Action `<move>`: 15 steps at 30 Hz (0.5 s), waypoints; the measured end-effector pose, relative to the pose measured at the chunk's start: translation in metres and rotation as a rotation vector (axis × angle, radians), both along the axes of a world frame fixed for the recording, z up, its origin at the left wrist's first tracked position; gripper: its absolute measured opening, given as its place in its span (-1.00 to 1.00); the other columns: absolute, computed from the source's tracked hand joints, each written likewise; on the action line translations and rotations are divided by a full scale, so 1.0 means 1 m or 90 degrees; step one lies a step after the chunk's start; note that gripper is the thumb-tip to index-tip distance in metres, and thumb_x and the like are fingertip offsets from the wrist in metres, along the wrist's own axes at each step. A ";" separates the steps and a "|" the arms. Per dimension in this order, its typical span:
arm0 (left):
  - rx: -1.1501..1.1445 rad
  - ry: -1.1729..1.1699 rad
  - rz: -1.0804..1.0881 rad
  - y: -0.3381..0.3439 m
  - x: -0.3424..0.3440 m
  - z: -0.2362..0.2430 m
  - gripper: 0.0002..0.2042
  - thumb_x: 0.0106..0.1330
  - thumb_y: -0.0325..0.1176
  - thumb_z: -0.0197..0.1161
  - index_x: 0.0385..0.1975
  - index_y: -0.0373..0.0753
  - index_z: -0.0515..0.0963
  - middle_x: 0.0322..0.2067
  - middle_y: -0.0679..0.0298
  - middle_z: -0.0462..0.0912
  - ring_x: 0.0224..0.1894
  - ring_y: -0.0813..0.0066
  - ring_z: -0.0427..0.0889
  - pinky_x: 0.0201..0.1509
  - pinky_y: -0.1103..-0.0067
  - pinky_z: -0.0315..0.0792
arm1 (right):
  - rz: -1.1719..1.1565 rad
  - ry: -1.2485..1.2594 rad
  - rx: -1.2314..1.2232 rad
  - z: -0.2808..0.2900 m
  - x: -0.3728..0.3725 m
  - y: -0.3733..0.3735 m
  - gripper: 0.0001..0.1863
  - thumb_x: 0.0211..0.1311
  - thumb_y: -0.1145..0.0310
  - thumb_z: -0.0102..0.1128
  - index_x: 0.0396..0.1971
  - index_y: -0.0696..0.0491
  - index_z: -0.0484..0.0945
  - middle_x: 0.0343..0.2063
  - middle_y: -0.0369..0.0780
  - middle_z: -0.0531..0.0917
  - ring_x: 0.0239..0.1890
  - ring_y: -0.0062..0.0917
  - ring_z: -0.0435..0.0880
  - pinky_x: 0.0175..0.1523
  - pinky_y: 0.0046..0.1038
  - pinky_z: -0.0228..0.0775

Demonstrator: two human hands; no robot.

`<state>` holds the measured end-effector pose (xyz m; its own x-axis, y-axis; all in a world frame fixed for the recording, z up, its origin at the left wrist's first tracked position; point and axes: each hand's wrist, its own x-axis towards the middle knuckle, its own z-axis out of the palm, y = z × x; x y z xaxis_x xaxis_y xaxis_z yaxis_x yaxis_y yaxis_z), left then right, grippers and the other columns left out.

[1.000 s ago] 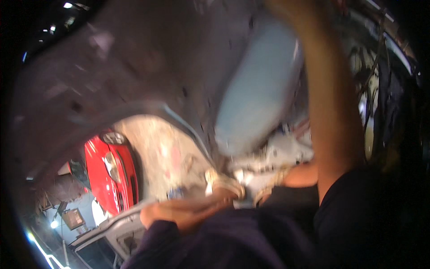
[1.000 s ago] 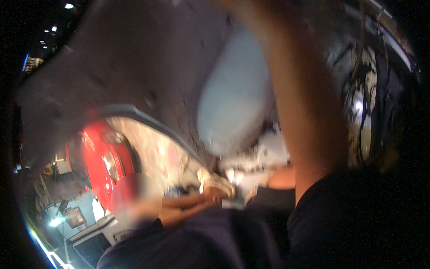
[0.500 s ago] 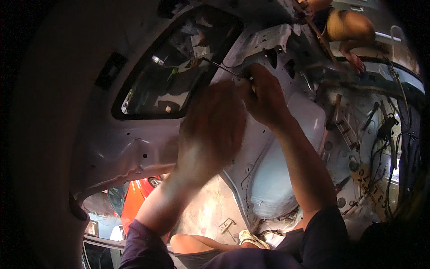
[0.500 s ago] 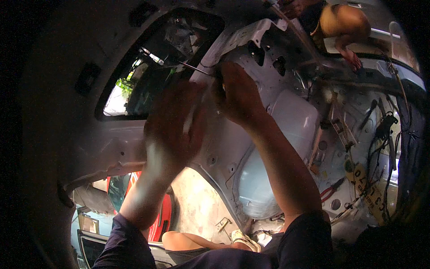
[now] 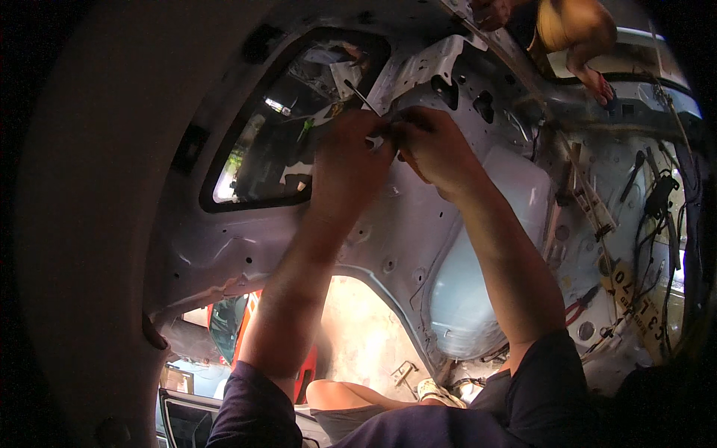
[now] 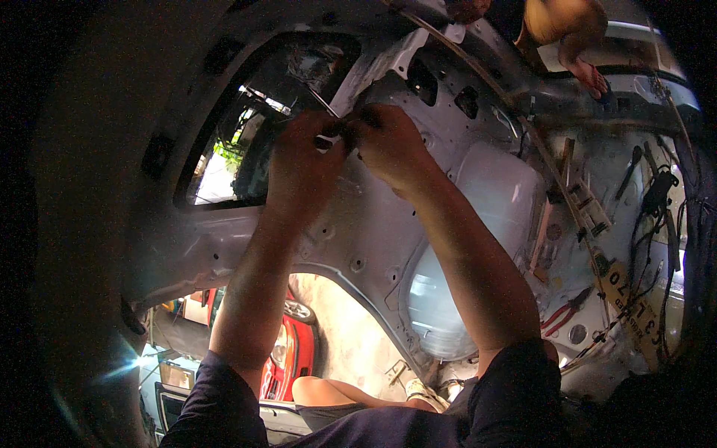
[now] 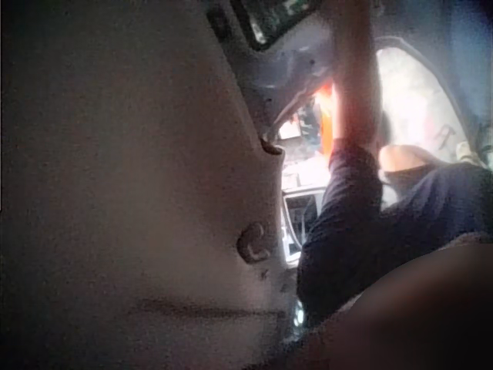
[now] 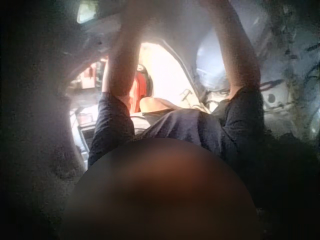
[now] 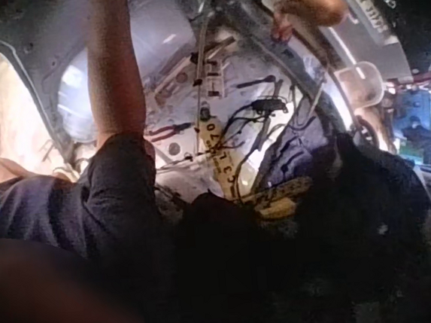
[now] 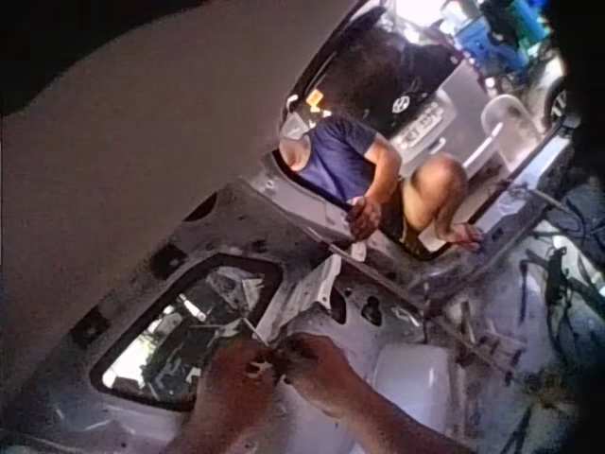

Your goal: The person works inside the open trunk of a white car, using a yellow screwdriver and pliers to manipulate wires and components near the rear window frame. The person repeatedly adjusts and secures parts within the trunk's interior structure.

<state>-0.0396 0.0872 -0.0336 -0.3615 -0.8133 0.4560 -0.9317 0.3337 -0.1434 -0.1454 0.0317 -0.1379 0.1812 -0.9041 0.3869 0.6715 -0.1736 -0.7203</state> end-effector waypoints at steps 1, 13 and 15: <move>0.011 0.045 0.012 0.000 0.000 -0.001 -0.78 0.24 -0.39 0.39 -0.14 -0.30 0.68 -0.16 0.04 0.73 -0.14 0.13 0.76 -0.03 0.34 0.62 | 0.015 0.011 0.007 0.000 -0.003 0.001 -0.81 0.48 0.40 0.09 -0.22 0.20 0.62 -0.61 -0.33 0.53 -0.70 -0.79 0.31 -0.64 -0.63 0.05; 0.082 0.370 0.094 -0.003 -0.004 0.000 -0.80 0.31 -0.39 0.39 -0.18 -0.39 0.71 -0.34 0.07 0.79 -0.33 0.47 0.75 -0.18 0.49 0.57 | 0.098 -0.018 -0.047 0.000 -0.022 0.002 -0.76 0.47 0.48 -0.01 -0.05 0.19 0.62 -0.63 -0.34 0.51 -0.69 -0.79 0.30 -0.64 -0.63 0.04; 0.091 0.423 0.089 -0.002 -0.003 -0.002 -0.80 0.33 -0.39 0.37 -0.18 -0.40 0.71 -0.35 0.08 0.78 -0.36 0.47 0.74 -0.21 0.51 0.57 | 0.071 0.012 -0.074 -0.002 -0.021 0.002 -0.75 0.43 0.50 0.05 0.00 0.17 0.62 -0.59 -0.33 0.54 -0.65 -0.79 0.35 -0.61 -0.64 0.09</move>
<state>-0.0428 0.0854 -0.0351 0.0705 -0.9002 0.4297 -0.8423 0.1770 0.5091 -0.1665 0.0334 -0.1403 0.2867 -0.8271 0.4835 0.6777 -0.1816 -0.7126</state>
